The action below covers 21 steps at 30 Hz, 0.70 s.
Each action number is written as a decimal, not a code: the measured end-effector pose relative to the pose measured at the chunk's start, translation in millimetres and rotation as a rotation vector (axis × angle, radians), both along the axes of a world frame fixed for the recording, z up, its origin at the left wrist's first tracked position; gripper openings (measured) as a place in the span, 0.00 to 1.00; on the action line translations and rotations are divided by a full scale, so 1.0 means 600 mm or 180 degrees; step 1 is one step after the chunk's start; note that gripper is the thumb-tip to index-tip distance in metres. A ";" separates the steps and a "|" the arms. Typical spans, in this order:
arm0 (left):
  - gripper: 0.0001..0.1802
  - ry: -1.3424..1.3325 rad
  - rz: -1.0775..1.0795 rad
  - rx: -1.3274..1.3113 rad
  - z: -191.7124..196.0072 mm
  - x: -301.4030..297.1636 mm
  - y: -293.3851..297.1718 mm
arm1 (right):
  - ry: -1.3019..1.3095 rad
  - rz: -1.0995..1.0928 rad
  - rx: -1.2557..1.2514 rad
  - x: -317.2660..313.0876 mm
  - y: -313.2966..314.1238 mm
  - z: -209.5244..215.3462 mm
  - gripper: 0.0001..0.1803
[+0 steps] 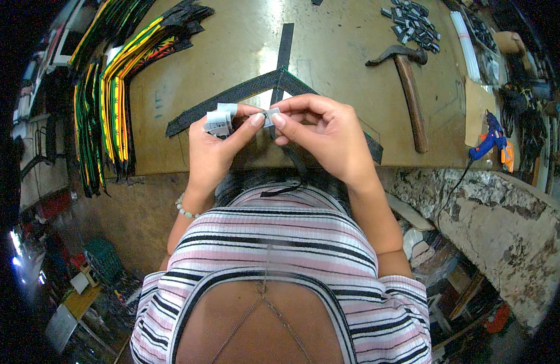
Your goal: The person assembles lanyards by applying hot glue to black fabric strips and attaching small rectangular tags. They repeatedly pick up tags, apply glue, and press the tags onto the strips, then place the finished lanyards aside.
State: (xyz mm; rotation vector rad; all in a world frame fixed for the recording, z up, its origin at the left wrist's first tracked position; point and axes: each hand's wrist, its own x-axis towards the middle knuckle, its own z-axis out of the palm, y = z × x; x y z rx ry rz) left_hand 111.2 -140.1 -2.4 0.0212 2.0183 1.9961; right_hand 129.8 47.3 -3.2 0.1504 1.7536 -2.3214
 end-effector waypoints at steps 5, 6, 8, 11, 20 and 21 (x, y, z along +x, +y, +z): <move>0.10 0.0388 0.0035 -0.0412 -0.015 -0.010 0.004 | -0.0096 0.0189 0.0542 -0.022 0.012 0.000 0.12; 0.11 0.0514 0.0055 -0.0570 -0.019 -0.018 0.005 | -0.0060 0.0235 0.0705 -0.031 0.014 -0.002 0.11; 0.12 0.1322 0.0045 -0.1239 -0.027 -0.043 0.006 | 0.0024 0.0332 0.1197 -0.056 0.015 -0.009 0.11; 0.15 0.1640 -0.0104 -0.1921 -0.038 -0.083 0.008 | 0.0460 0.0162 0.1955 -0.093 0.010 -0.030 0.12; 0.16 0.1233 -0.0022 -0.1724 -0.055 -0.108 0.017 | 0.0231 0.0012 0.2511 -0.121 0.008 -0.065 0.12; 0.16 0.1205 -0.0089 -0.1785 -0.056 -0.109 0.016 | 0.0235 0.0005 0.2461 -0.122 0.008 -0.065 0.12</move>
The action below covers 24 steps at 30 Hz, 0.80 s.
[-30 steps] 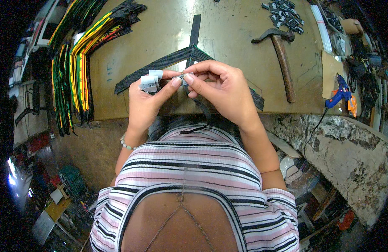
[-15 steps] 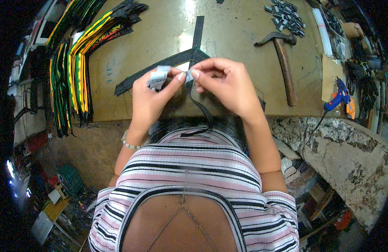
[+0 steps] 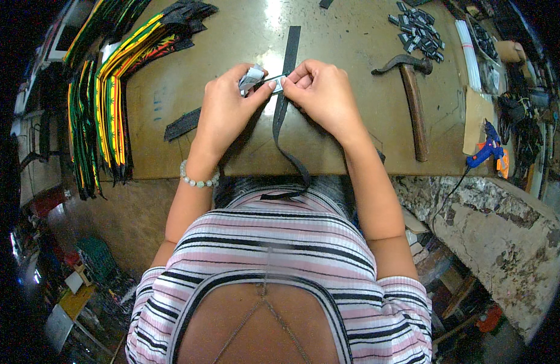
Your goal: The person assembles lanyards by applying hot glue to black fabric strips and attaching small rectangular tags. They repeatedly pick up tags, apply glue, and press the tags onto the strips, then place the finished lanyards aside.
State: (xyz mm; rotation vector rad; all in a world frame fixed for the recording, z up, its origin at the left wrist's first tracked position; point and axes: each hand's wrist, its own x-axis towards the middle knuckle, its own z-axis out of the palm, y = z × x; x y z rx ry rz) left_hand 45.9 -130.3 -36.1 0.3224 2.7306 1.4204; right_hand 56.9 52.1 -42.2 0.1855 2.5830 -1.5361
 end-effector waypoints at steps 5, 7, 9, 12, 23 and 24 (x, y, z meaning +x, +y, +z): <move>0.15 0.0083 -0.0031 -0.0332 0.002 0.015 0.003 | -0.0045 0.0101 -0.0029 0.009 0.002 -0.001 0.12; 0.16 0.0164 0.0088 -0.0304 0.003 0.031 0.008 | -0.0057 0.0180 0.0003 0.017 0.002 -0.001 0.12; 0.15 0.0174 0.0123 -0.0309 0.003 0.045 0.011 | -0.0138 0.0215 0.0168 0.026 0.002 0.005 0.12; 0.15 0.0258 0.0200 -0.0383 0.000 0.059 0.016 | 0.0125 0.0104 0.0160 0.041 0.001 0.027 0.13; 0.13 0.0457 0.0248 -0.0414 -0.009 0.068 0.022 | -0.0168 0.0969 0.1342 0.163 -0.002 0.058 0.20; 0.13 0.0442 0.0255 -0.0443 -0.008 0.068 0.023 | 0.0188 0.0951 0.1427 0.168 -0.009 0.050 0.21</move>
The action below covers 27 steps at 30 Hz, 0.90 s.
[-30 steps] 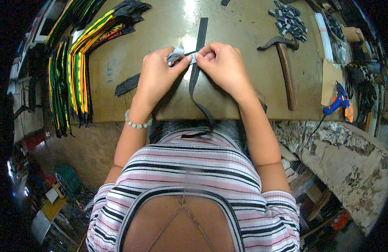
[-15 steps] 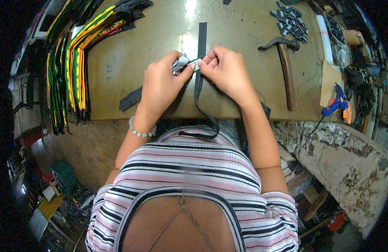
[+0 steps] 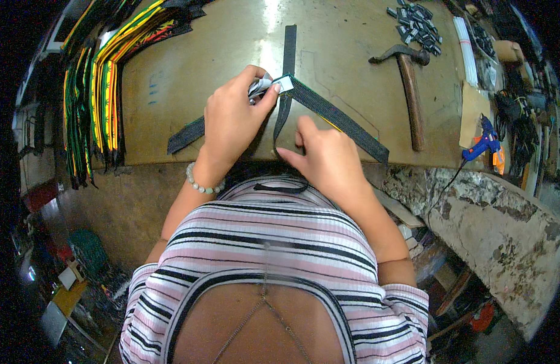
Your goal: The person assembles lanyards by applying hot glue to black fabric strips and attaching small rectangular tags. They repeatedly pick up tags, apply glue, and press the tags onto the strips, then place the finished lanyards aside.
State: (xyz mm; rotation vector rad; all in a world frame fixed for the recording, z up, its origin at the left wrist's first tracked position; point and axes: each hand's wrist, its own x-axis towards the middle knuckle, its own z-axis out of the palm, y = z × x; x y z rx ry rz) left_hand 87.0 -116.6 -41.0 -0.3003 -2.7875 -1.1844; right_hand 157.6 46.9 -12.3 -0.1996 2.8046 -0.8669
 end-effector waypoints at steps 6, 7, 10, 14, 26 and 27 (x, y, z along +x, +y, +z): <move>0.12 0.0002 0.0031 0.0073 0.002 0.000 0.000 | 0.0987 0.0882 -0.0190 -0.009 -0.007 -0.026 0.23; 0.12 0.0019 0.0017 0.0049 0.001 0.001 0.000 | 0.1158 0.0744 -0.0290 -0.015 -0.006 -0.028 0.23; 0.11 0.0031 0.0006 0.0032 -0.001 0.002 -0.001 | 0.1678 0.0310 -0.0657 -0.032 -0.003 -0.033 0.19; 0.10 0.0031 -0.0014 0.0014 -0.001 0.004 0.001 | 0.0949 -0.0333 -0.1077 -0.060 0.011 -0.019 0.16; 0.07 0.0168 0.0093 0.0033 -0.007 0.009 0.003 | -0.0649 -0.0173 -0.1829 -0.174 0.049 -0.022 0.16; 0.07 0.0152 0.0107 0.0057 -0.008 0.009 0.003 | -0.0544 -0.0189 -0.1692 -0.176 0.048 -0.025 0.16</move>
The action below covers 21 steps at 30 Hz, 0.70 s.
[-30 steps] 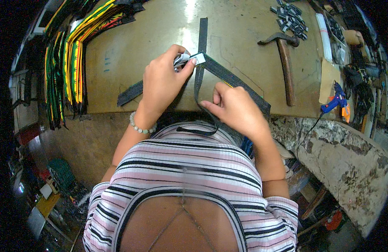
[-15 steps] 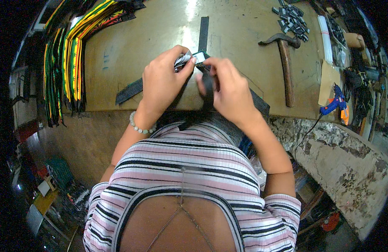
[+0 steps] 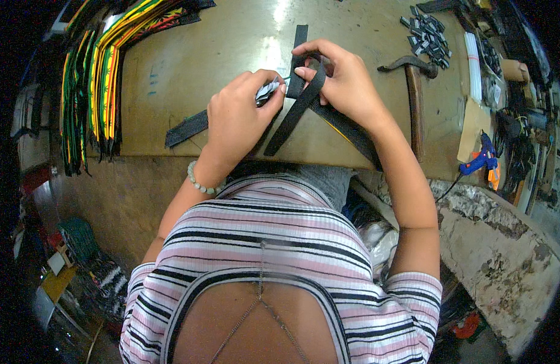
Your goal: The person assembles lanyards by applying hot glue to black fabric strips and attaching small rectangular tags. They repeatedly pick up tags, apply glue, and press the tags onto the strips, then place the finished lanyards aside.
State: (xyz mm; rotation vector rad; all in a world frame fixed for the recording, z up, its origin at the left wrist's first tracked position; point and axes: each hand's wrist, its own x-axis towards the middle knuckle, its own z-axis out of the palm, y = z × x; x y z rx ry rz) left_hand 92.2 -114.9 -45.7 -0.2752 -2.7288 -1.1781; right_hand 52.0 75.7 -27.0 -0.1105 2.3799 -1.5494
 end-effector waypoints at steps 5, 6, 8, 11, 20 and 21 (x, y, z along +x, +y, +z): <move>0.09 0.0044 0.0039 -0.0161 0.002 0.001 0.003 | 0.0353 -0.0100 0.0169 0.003 -0.007 -0.007 0.15; 0.09 0.0028 0.0055 -0.0201 0.003 0.002 0.004 | 0.0520 -0.0023 0.0094 0.005 -0.007 -0.010 0.15; 0.11 0.0048 0.0047 -0.0320 0.004 0.004 0.006 | 0.0558 -0.0034 0.0171 0.004 -0.001 -0.019 0.15; 0.13 0.0163 0.0022 -0.0609 0.001 0.008 0.011 | 0.0440 0.0190 -0.0067 -0.012 0.015 -0.030 0.15; 0.18 0.0823 -0.0161 -0.1203 -0.013 0.018 0.022 | 0.2507 -0.2709 -0.0049 -0.149 -0.074 0.028 0.13; 0.18 0.0776 -0.0150 -0.1193 -0.013 0.017 0.022 | 0.3004 -0.2862 -0.0191 -0.150 -0.087 0.027 0.12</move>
